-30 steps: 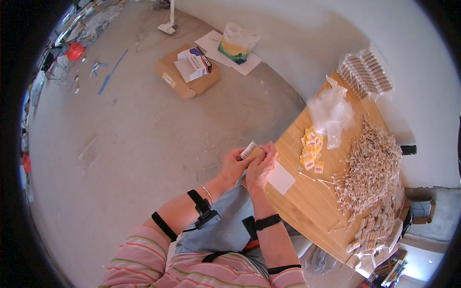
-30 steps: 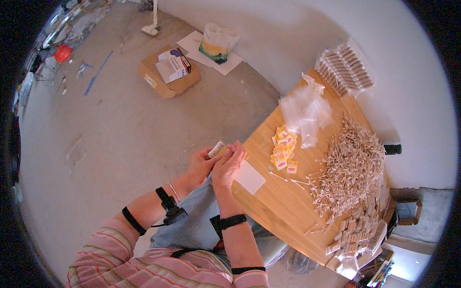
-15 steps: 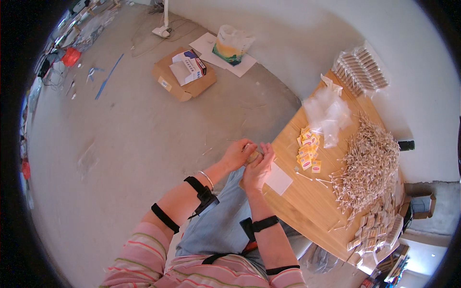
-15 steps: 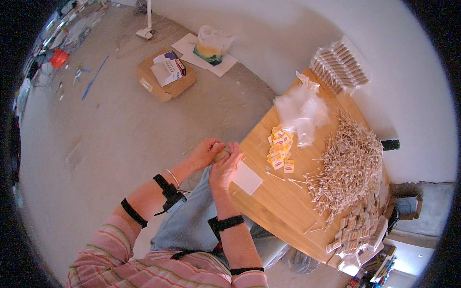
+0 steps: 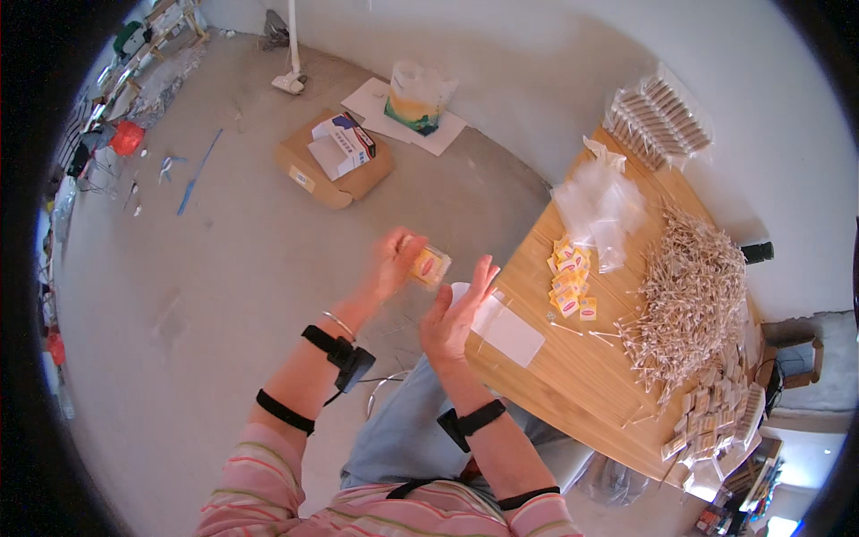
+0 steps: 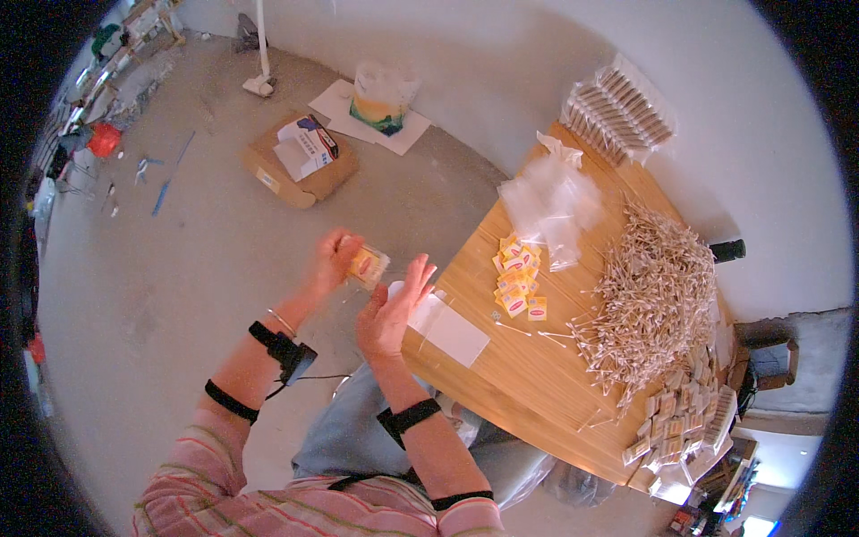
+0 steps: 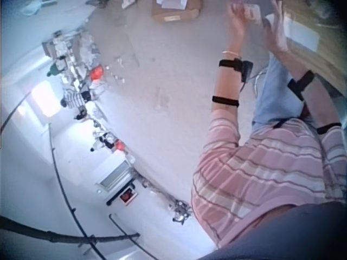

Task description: Packaging cotton swabs into small plastic bags.

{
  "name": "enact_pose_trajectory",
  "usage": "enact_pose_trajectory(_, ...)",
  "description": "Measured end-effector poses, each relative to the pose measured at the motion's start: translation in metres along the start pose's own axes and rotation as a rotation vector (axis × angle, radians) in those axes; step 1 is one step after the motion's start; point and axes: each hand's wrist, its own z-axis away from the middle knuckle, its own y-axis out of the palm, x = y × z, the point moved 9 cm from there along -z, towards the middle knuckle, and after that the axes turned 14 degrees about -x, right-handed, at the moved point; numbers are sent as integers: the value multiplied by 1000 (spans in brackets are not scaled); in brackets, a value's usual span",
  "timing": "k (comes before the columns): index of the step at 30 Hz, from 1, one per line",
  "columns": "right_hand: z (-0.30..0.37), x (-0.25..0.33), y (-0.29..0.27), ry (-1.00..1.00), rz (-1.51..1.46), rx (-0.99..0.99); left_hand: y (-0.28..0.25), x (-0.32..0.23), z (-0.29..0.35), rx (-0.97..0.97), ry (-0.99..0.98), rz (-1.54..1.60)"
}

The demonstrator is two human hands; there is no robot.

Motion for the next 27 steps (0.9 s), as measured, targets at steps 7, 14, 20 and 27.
enact_pose_trajectory(7, -21, -13, -5, 669, -565, 7, -18, -82, 55, 13, 67, -19)
enact_pose_trajectory(14, -42, 42, -70, 515, -480, 175, 13, -117, 109, -10, 33, 363)
enact_pose_trajectory(20, -53, 50, -137, 86, -164, 17, 34, -145, 158, 12, 138, 425)
enact_pose_trajectory(27, -51, 81, -217, -339, -7, 112, 92, -164, 221, 967, -13, 128)
